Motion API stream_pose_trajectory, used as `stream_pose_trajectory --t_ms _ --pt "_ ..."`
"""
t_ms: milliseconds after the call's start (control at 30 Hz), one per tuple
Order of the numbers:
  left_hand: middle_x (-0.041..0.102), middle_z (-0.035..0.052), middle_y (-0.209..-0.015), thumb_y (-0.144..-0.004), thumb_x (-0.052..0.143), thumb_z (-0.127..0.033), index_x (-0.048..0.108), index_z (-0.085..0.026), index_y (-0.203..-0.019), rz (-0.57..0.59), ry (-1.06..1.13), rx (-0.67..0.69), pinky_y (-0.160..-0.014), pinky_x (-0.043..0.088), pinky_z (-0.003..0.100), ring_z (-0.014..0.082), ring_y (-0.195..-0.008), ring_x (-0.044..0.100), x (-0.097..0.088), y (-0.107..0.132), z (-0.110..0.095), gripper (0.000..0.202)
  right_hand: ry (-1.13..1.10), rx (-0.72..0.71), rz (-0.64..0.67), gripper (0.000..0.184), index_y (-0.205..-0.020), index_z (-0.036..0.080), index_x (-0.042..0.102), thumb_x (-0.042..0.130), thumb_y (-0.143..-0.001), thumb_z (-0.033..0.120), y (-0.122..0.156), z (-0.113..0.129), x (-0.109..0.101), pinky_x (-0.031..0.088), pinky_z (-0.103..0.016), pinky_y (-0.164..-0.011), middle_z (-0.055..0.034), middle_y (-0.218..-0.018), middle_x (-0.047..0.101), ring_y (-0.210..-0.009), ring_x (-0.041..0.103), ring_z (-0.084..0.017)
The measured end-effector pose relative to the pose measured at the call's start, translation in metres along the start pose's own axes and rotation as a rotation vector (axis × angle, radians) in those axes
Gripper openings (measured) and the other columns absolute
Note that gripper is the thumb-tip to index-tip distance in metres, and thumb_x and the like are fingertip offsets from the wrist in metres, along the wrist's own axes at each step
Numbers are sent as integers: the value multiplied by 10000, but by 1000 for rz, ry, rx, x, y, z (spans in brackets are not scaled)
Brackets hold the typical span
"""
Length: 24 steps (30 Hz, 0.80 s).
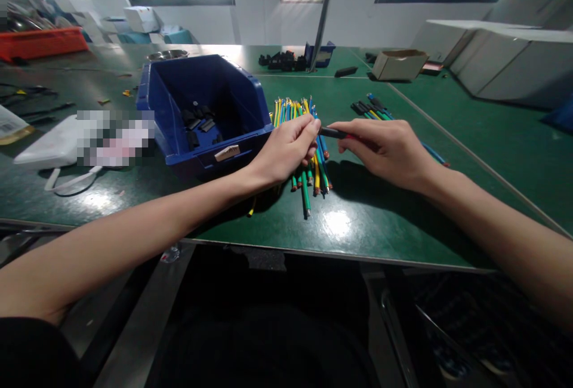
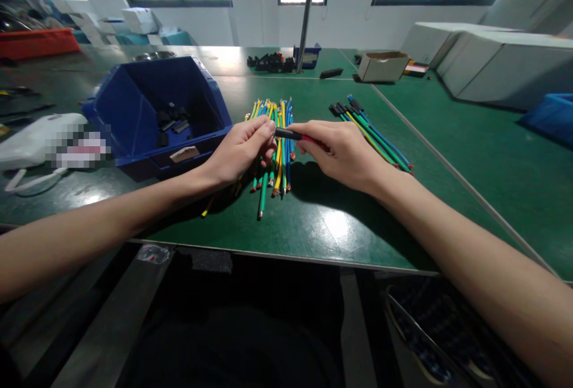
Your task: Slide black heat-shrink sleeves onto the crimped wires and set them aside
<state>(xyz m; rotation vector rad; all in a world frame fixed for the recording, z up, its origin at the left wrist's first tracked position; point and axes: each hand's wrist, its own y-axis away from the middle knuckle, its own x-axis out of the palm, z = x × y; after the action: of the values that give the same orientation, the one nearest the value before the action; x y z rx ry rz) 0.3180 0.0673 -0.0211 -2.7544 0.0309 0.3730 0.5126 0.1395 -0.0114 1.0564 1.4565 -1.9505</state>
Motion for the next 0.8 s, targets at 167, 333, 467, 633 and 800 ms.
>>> stream_pose_trajectory --t_ms 167,333,467,633,800 --pt "453 -45 -541 -1029 391 -282 387 -200 -673 15 -75 42 -498 352 211 69 -479 449 -2 -1 1 365 24 -55 -37 298 -1191 211 703 520 -956 214 1 -2 1 413 -266 -582 -30 -851 721 -634 583 -128" --pt "449 -50 -529 -1028 386 -281 384 -206 -679 21 -65 32 -491 344 219 70 -463 439 -2 -2 2 357 -33 -90 -32 325 -1228 219 692 524 -950 212 0 -3 1 391 -260 -558 -18 -780 660 -607 528 -123" --pt "452 -50 -536 -1033 377 -299 399 -203 -695 20 -67 25 -487 339 223 69 -459 432 -2 -3 2 352 -76 -111 10 376 -1299 219 649 485 -962 190 -1 -3 0 424 -263 -592 -30 -824 665 -654 556 -133" --pt "452 -48 -544 -1037 369 -304 392 -204 -698 27 -70 15 -495 344 222 68 -468 436 -2 -3 4 354 -37 -122 4 383 -1321 206 634 475 -972 206 0 -6 1 447 -284 -640 -43 -835 657 -692 572 -150" --pt "446 -46 -544 -1039 370 -308 383 -206 -696 32 -66 29 -499 345 222 72 -476 438 -2 -2 4 358 -12 -98 -12 355 -1275 206 663 469 -979 234 2 -6 1 444 -287 -637 -46 -824 657 -692 577 -154"
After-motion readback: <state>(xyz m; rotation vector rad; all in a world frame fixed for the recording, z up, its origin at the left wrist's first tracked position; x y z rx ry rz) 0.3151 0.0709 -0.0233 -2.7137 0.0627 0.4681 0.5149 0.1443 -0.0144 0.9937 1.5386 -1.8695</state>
